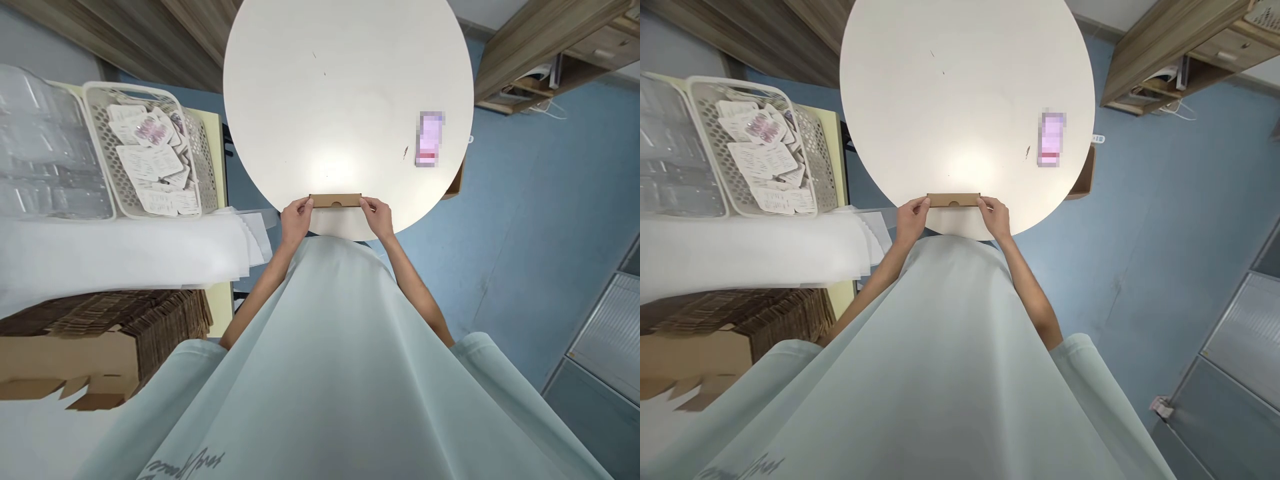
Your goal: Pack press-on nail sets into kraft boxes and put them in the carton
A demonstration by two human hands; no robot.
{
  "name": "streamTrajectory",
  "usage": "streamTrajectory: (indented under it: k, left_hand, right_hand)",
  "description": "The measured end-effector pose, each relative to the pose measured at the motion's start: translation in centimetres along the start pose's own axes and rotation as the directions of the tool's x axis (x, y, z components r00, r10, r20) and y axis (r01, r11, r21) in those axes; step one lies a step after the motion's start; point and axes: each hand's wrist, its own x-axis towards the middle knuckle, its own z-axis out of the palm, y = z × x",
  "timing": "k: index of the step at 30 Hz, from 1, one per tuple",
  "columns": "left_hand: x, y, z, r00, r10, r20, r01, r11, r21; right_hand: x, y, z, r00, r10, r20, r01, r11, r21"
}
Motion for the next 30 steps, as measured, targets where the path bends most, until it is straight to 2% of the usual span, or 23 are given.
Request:
streamTrajectory:
  k: [3, 13, 23, 30]
  left_hand:
    - [0.9, -0.6, 0.6, 1.000, -0.016, -0.004, 0.016, 1.000, -0.022]
    - [3.2, -3.5, 1.6, 0.995, 0.091, 0.048, -0.085, 0.988, -0.126]
    - [3.4, -1.0, 1.3, 0.999, 0.021, 0.043, -0.017, 0.995, -0.097]
    - [4.3, -0.2, 1.4, 0.999, 0.035, -0.002, -0.035, 0.997, -0.062]
  right_hand:
    - [0.9, 0.2, 0.2, 1.000, -0.001, -0.006, 0.001, 0.999, 0.038]
    - [3.3, 1.5, 0.4, 0.998, -0.021, 0.057, 0.020, 1.000, 0.021]
    - [2.9, 0.3, 1.2, 1.000, -0.019, -0.008, 0.019, 1.000, -0.022]
    - [3.5, 0.8, 1.4, 0.996, -0.089, -0.017, 0.089, 0.996, -0.016]
